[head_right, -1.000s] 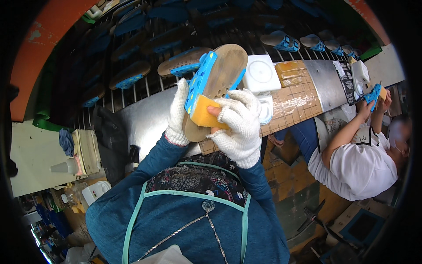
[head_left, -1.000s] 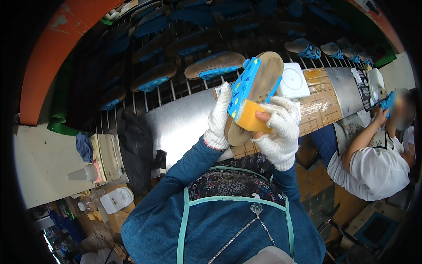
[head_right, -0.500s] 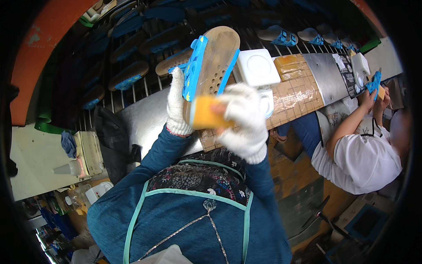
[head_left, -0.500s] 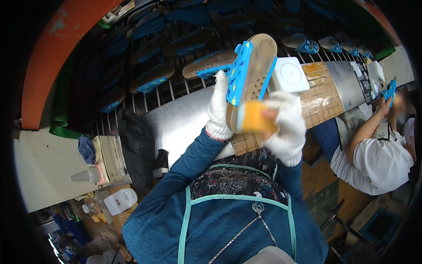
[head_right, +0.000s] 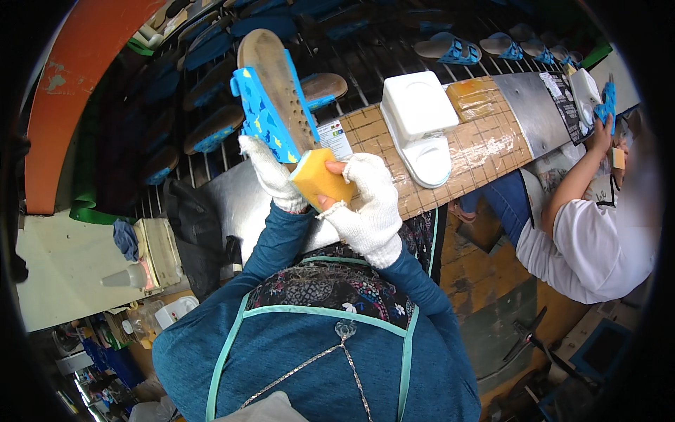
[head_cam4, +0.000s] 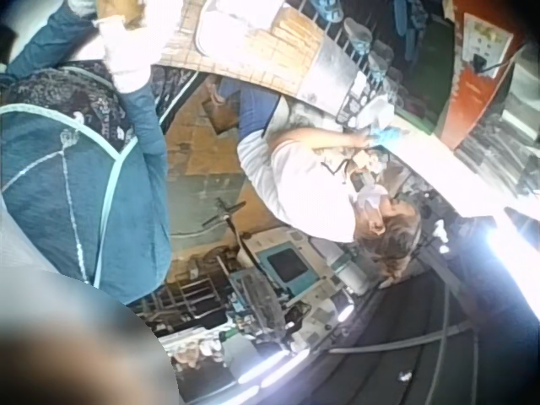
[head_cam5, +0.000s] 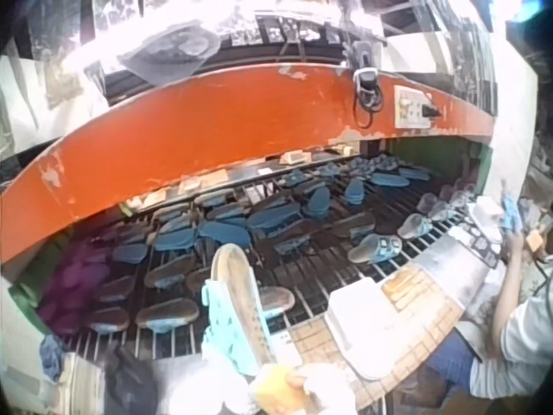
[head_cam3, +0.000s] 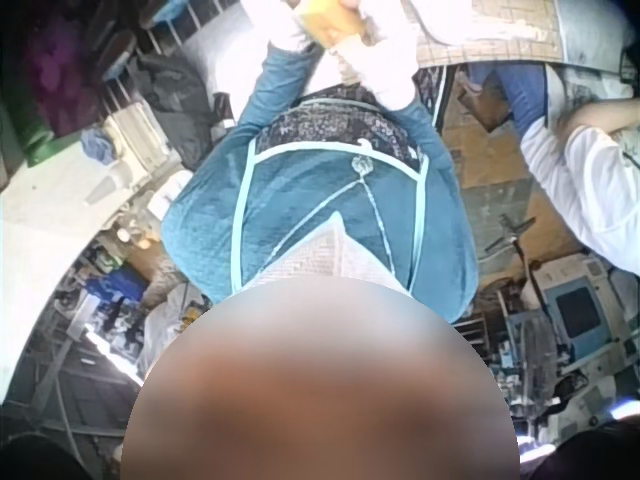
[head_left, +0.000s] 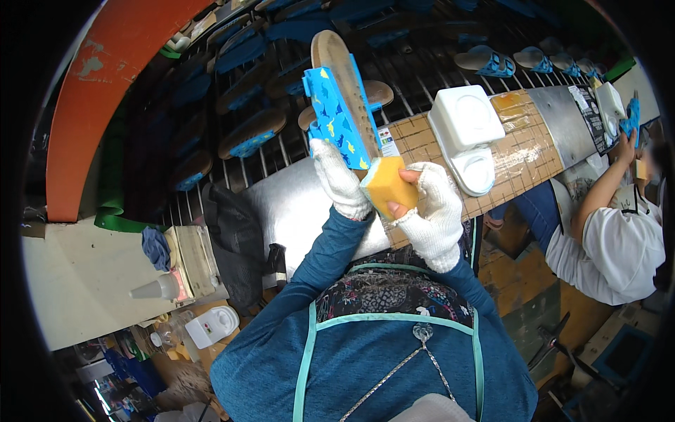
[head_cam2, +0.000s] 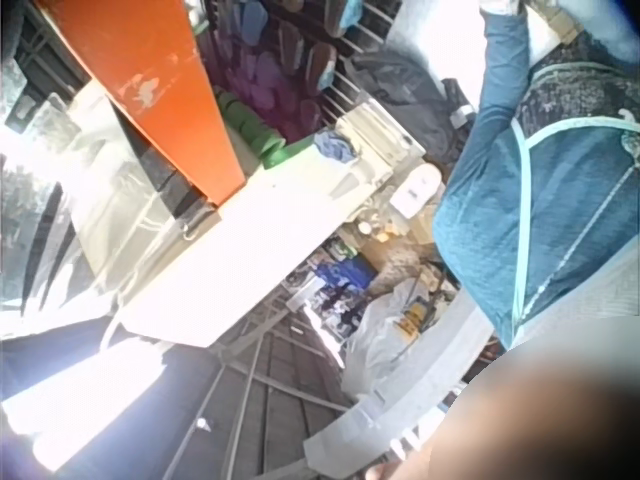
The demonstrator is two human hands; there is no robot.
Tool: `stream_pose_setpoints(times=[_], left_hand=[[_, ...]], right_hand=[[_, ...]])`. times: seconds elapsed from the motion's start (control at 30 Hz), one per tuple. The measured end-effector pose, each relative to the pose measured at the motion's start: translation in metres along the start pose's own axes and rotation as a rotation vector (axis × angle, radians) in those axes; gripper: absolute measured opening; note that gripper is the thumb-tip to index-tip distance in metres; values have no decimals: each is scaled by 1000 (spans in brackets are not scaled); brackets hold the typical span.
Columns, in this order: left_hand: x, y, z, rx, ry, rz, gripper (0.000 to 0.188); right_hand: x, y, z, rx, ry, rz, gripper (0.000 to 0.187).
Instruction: The person repeatedly picks up blue slides from a conveyor belt and scrubs the soles with a yellow sponge. They wipe the soles thoroughly, then place the slides back on the belt. The process is repeated for multiple slides throughout the clip.
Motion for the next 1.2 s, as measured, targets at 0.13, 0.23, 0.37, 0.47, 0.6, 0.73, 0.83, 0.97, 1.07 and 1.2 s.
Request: stream_pose_setpoints(times=[0.13, 0.23, 0.37, 0.47, 0.6, 0.73, 0.83, 0.97, 1.07, 1.2], left_hand=[[3, 1, 3, -48, -17, -29, 65], [2, 0, 5, 75, -148, -30, 68], [-4, 3, 7, 262, -316, 42, 75], [-6, 5, 6, 317, -350, 78, 78], [-2, 6, -3, 312, -399, 199, 73], [-3, 5, -1, 354, -372, 40, 73], [-3, 6, -1, 403, -426, 48, 74], [1, 11, -3, 402, -429, 131, 73], [0, 14, -2, 417, -479, 158, 71], [-4, 14, 1, 445, -573, 268, 69]], right_hand=[[-3, -4, 2, -104, 174, -7, 45], [-2, -4, 2, -201, 405, -20, 45], [0, 9, 2, -67, 86, -120, 50], [-2, 10, 8, 169, -264, -127, 45], [-2, 3, 15, 251, -303, -98, 43], [0, 0, 6, 93, -245, -236, 42], [4, -3, -3, 75, -294, -204, 43], [5, -5, -10, -36, -247, -301, 46], [7, -1, -7, -31, -263, -359, 45], [13, 9, 5, 239, -406, -246, 45]])
Point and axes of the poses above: each hand's wrist, its own y-axis towards the middle knuckle, its own x-axis out of the back of the hand, z = x × y, the point moved 1 cm from there along y, towards the middle knuckle, and after that the axes turned 5 degrees about -z, right-handed, at the moved point
